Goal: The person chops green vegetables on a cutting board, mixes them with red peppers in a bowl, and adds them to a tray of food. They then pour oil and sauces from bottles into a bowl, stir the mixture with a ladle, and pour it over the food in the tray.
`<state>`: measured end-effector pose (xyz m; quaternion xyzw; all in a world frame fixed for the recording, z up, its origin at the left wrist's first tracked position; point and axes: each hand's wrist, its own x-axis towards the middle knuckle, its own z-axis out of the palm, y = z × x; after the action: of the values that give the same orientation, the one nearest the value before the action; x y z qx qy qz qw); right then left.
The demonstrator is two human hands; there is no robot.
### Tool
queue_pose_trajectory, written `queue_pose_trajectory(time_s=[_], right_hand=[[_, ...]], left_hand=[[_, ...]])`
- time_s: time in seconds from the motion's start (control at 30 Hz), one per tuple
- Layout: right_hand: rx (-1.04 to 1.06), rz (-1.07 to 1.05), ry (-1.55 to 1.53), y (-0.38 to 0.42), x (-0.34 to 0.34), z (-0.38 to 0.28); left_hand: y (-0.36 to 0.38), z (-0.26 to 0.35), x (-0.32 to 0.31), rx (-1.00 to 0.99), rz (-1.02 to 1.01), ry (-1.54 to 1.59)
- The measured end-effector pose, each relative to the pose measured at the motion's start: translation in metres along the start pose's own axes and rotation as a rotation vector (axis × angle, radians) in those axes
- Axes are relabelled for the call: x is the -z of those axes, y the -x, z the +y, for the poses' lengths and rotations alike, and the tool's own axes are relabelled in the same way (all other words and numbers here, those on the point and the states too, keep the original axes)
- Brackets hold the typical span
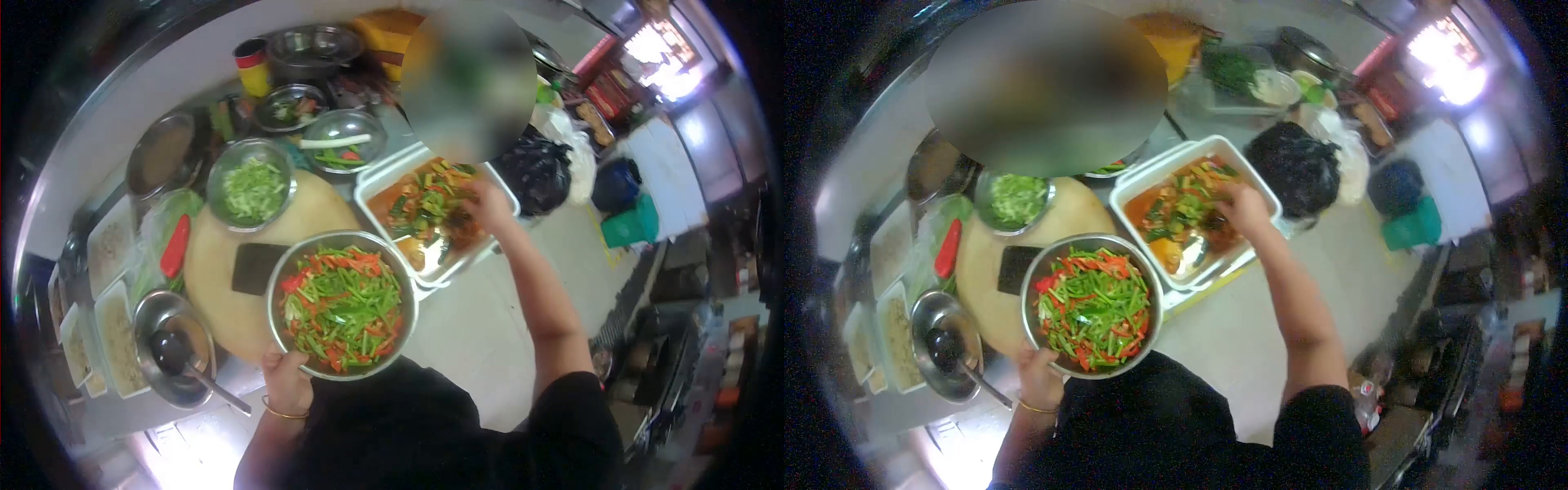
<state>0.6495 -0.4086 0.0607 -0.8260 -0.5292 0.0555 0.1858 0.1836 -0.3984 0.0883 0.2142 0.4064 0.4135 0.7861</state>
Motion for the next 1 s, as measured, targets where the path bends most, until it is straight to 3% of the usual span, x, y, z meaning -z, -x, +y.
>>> queue_pose_trajectory(time_s=[0.03, 0.07, 0.2, 0.4, 0.5, 0.6, 0.73, 0.87, 1.0], right_hand=[[0.078, 0.042, 0.102, 0.0, -0.004, 0.006], [0.012, 0.088, 0.05, -0.003, -0.01, 0.015], [-0.048, -0.029, 0.278, 0.003, 0.018, -0.014], [0.281, 0.311, 0.397, -0.003, 0.03, -0.035], [0.301, 0.205, 0.316, -0.015, 0.024, -0.024], [0.338, 0.243, 0.298, -0.01, 0.018, -0.048], [0.515, 0.341, 0.251, 0.005, 0.017, -0.129], [0.744, 0.265, 0.152, 0.027, -0.011, -0.198], [0.899, 0.116, 0.013, 0.058, -0.044, -0.282]], left_hand=[[-0.004, -0.008, 0.013, -0.005, 0.002, -0.002], [-0.004, -0.013, 0.029, -0.019, 0.018, -0.008], [0.009, 0.005, 0.039, -0.047, 0.105, 0.019], [0.018, 0.057, 0.066, -0.146, 0.206, 0.107], [0.007, 0.088, 0.092, -0.291, 0.309, 0.11], [0.009, 0.129, 0.117, -0.384, 0.374, 0.193], [0.017, 0.168, 0.181, -0.499, 0.504, 0.293], [0.05, 0.196, 0.238, -0.648, 0.667, 0.422], [0.101, 0.202, 0.344, -0.815, 0.872, 0.446]])
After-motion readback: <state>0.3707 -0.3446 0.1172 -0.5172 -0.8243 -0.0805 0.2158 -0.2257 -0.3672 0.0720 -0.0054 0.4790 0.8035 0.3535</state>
